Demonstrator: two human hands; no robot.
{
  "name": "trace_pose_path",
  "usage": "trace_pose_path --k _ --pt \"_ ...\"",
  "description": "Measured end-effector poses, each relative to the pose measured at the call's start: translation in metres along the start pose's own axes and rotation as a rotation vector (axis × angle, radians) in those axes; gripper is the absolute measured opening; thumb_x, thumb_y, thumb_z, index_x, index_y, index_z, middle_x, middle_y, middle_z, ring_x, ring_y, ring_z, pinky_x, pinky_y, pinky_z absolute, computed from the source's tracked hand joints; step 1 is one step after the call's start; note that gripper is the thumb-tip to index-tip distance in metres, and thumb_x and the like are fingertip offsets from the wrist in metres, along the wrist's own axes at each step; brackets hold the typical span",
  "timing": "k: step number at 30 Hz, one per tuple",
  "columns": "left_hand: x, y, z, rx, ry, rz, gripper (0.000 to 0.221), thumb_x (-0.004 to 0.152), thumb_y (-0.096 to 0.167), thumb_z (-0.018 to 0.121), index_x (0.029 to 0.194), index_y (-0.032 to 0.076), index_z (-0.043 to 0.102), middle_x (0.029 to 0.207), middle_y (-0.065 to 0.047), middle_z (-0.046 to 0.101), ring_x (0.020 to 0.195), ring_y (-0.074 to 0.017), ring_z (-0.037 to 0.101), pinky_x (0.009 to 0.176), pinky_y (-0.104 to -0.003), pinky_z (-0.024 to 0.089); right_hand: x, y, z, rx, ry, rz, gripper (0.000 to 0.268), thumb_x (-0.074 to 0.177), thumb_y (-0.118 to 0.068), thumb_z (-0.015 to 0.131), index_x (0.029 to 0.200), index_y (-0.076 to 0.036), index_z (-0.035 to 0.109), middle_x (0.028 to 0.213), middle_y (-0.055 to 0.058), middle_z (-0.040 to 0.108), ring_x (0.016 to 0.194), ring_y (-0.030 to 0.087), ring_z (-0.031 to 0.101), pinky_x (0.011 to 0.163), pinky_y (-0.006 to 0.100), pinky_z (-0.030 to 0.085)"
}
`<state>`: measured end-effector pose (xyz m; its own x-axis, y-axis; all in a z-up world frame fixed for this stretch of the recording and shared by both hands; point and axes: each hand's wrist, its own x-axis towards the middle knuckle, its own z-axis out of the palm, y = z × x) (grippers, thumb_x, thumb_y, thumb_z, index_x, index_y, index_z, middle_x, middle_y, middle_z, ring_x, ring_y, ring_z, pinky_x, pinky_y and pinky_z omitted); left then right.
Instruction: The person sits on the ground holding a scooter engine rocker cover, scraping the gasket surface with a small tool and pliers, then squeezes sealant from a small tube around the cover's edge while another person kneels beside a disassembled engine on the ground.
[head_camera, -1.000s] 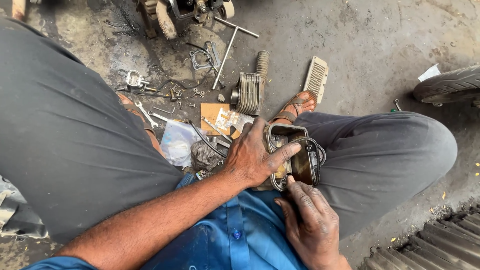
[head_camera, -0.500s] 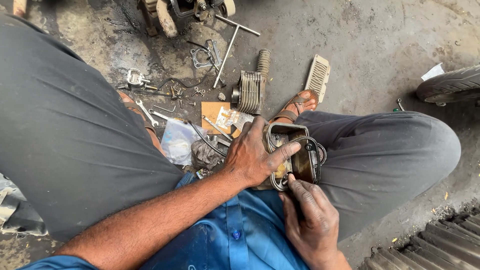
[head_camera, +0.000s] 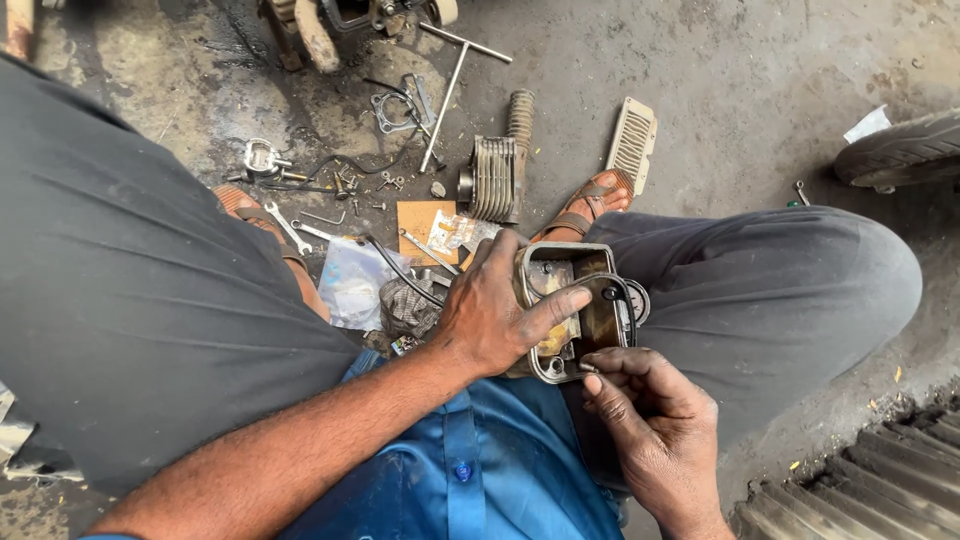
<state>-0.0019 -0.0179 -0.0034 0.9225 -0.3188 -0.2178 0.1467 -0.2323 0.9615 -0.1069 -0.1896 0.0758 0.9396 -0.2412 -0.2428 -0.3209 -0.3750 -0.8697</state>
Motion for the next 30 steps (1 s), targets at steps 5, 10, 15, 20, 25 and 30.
trace_pose_path --k 5,10,15,20,25,30 --pt "0.000 -0.002 0.002 0.074 0.048 0.050 0.087 0.070 0.067 0.080 0.120 0.001 0.052 0.113 -0.022 0.062 0.111 -0.0372 0.063 0.095 -0.047 0.050 -0.001 -0.003 0.002 -0.004 -0.051 -0.039 0.017 0.086 0.003 0.075 0.104 0.004 0.074 0.100 0.008 0.076 0.083 0.009 0.069 0.074 0.024 0.058" --pt "0.003 -0.003 0.002 -0.060 0.075 0.040 0.079 0.071 0.060 0.083 0.119 0.004 0.054 0.113 -0.016 0.066 0.110 -0.0281 0.067 0.096 -0.041 0.052 -0.004 0.002 -0.013 0.083 -0.074 -0.087 0.017 0.088 0.005 0.072 0.105 0.003 0.072 0.106 0.010 0.075 0.091 0.010 0.068 0.080 0.024 0.056" --pt "0.017 -0.015 -0.010 -0.556 0.187 0.100 0.068 0.079 0.047 0.084 0.122 0.003 0.056 0.114 -0.012 0.069 0.109 -0.0220 0.065 0.098 -0.037 0.053 0.005 0.011 -0.048 0.798 -0.253 -0.032 0.016 0.090 0.007 0.068 0.105 0.005 0.065 0.106 0.025 0.071 0.081 0.027 0.068 0.070 0.037 0.057" --pt "0.014 0.036 -0.092 -0.405 0.266 0.169 0.061 0.080 0.040 0.084 0.121 0.003 0.057 0.110 -0.009 0.071 0.102 -0.0188 0.071 0.095 -0.034 0.059 0.058 -0.008 -0.063 0.829 -0.261 0.215 0.017 0.090 -0.002 0.064 0.106 0.005 0.064 0.098 0.024 0.066 0.082 0.032 0.067 0.073 0.041 0.055" --pt "0.014 0.084 -0.174 0.089 0.161 0.347 0.051 0.090 0.031 0.085 0.124 0.002 0.060 0.116 -0.009 0.072 0.110 -0.0176 0.070 0.101 -0.033 0.057 0.150 -0.008 -0.023 0.590 -0.526 0.337 0.012 0.093 -0.010 0.064 0.095 0.002 0.063 0.085 0.011 0.061 0.077 0.022 0.062 0.070 0.036 0.052" --pt "0.025 0.104 -0.221 0.250 0.172 0.182 0.055 0.081 0.032 0.080 0.126 0.006 0.062 0.113 -0.003 0.072 0.104 -0.0146 0.067 0.093 -0.032 0.055 0.225 0.026 0.091 -0.117 -0.699 0.410 0.013 0.093 -0.015 0.067 0.095 -0.004 0.074 0.070 0.010 0.056 0.058 0.025 0.043 0.050 0.040 0.030"
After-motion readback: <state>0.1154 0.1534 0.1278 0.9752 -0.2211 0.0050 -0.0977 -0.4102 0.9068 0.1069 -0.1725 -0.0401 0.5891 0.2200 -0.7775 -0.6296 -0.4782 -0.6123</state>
